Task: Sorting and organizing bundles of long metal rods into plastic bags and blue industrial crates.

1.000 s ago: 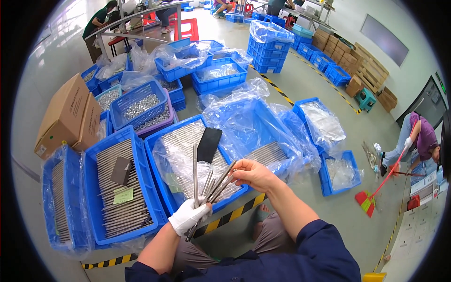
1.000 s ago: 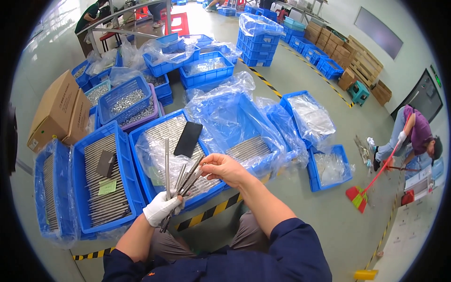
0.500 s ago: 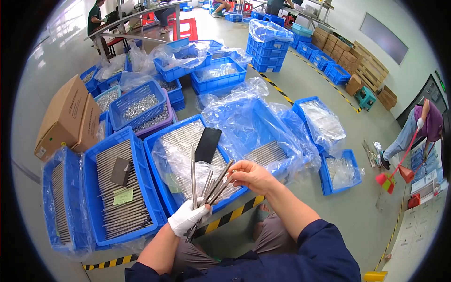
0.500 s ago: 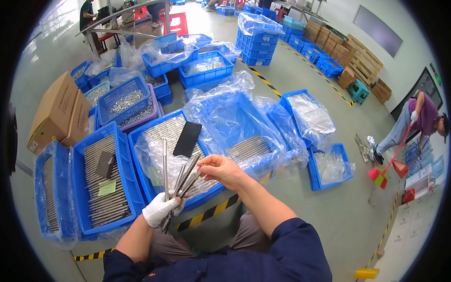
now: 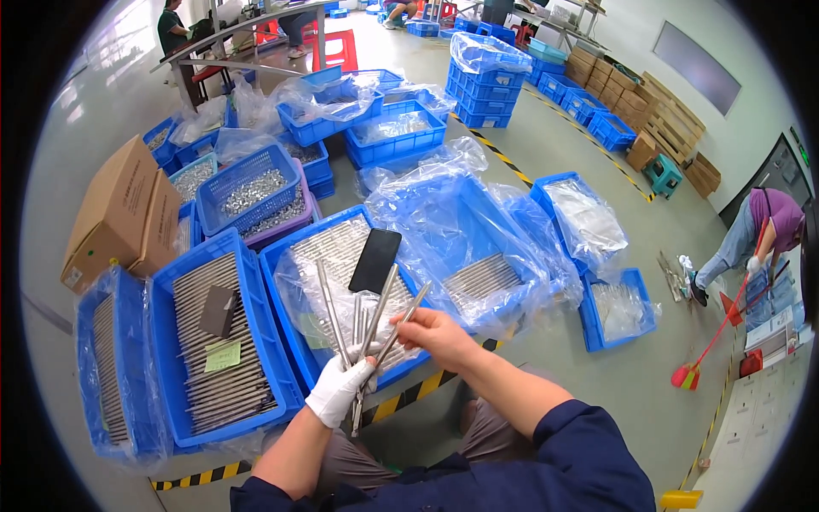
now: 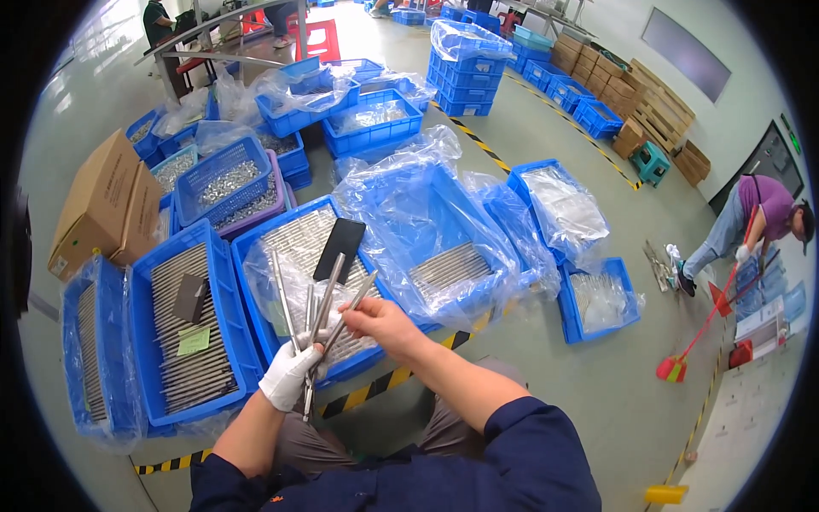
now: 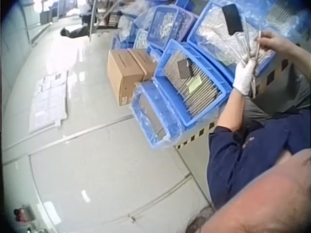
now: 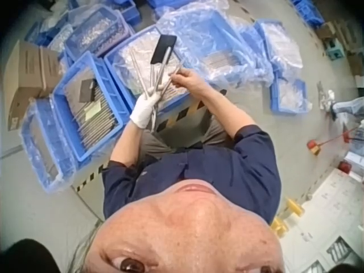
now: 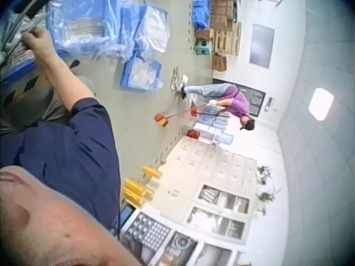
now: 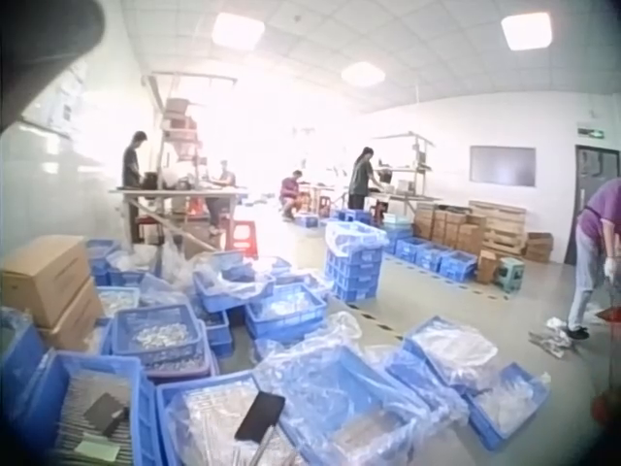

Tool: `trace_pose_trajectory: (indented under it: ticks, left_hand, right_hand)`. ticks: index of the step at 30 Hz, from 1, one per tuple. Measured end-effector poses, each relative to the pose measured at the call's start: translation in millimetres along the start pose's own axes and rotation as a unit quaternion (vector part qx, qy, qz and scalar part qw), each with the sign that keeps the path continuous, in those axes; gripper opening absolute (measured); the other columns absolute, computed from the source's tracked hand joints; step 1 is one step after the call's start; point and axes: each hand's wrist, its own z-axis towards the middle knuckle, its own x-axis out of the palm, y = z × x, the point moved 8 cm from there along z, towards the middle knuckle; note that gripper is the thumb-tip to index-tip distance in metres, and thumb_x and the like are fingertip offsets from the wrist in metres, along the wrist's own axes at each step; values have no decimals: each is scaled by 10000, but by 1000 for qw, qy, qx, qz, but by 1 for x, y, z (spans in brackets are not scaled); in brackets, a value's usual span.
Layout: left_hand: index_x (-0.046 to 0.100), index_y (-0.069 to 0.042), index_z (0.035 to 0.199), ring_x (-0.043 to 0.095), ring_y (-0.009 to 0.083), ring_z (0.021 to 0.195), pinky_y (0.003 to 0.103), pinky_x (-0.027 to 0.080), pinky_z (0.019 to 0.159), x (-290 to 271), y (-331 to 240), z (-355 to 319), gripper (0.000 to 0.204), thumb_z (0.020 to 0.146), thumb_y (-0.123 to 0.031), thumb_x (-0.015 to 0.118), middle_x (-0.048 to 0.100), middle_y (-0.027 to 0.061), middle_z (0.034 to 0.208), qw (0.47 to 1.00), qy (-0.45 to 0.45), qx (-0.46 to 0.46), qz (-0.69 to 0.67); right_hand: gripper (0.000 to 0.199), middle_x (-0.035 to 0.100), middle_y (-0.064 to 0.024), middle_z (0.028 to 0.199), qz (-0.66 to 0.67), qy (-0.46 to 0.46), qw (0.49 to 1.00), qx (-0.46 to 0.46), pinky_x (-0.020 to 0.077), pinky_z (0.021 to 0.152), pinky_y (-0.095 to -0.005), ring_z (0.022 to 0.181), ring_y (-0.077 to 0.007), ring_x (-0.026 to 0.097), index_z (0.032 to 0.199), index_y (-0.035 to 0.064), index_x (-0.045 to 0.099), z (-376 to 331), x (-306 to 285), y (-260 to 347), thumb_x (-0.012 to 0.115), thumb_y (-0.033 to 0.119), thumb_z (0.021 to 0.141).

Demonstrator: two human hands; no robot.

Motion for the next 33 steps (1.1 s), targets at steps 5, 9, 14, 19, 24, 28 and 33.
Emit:
trace_pose_trajectory:
  ticks: [5,9,14,19,24,28,33]
  left_hand:
    - [509,-5,995,481,80,639,208,399,579,-16,-7,-7,284,766,-166,559,531,24,760,998,-47,22,38]
    - [547,-55,986,472,71,625,205,388,562,-3,3,3,255,793,-221,566,541,-7,750,998,-28,59,11]
    - [552,-70,955,450,42,597,185,366,513,-15,9,1,218,794,-216,567,533,-18,732,996,-56,63,-33]
    - [548,-70,986,432,32,585,183,359,511,-23,4,4,225,792,-181,567,530,-23,732,991,-62,72,-93]
    - [510,-60,1069,484,54,660,192,400,574,-4,-4,0,306,785,-153,572,540,-8,797,987,7,34,-157]
    - [502,-62,1079,493,76,733,209,409,636,-4,0,-3,320,775,-127,580,524,7,879,988,-7,11,-156]
    - [498,-52,1075,507,99,796,226,401,707,-24,-6,3,335,753,-90,584,545,20,879,991,-60,65,-95]
  right_hand:
    - [229,549,-27,783,27,-27,997,71,418,648,-212,711,-95,517,988,32,538,8,2,-13,547,166,802]
    - [215,559,-65,857,45,-24,995,91,439,667,-241,760,-126,537,988,16,522,-10,22,-42,523,142,813]
    - [192,568,-70,813,74,-28,995,66,462,646,-254,711,-137,554,943,16,521,-1,12,-41,514,168,826]
    - [194,574,-35,753,88,77,985,129,453,621,-244,659,-119,556,900,32,550,-8,23,-38,507,209,834]
    - [194,562,-28,728,103,213,947,219,441,586,-218,634,-109,546,904,34,550,-26,53,-58,493,208,842]
    - [200,566,-29,768,59,232,937,254,459,628,-228,659,-115,554,930,28,549,-32,60,-73,501,198,835]
    - [222,573,-43,900,33,368,881,296,452,731,-244,842,-120,552,972,46,540,-68,97,-86,520,213,827]
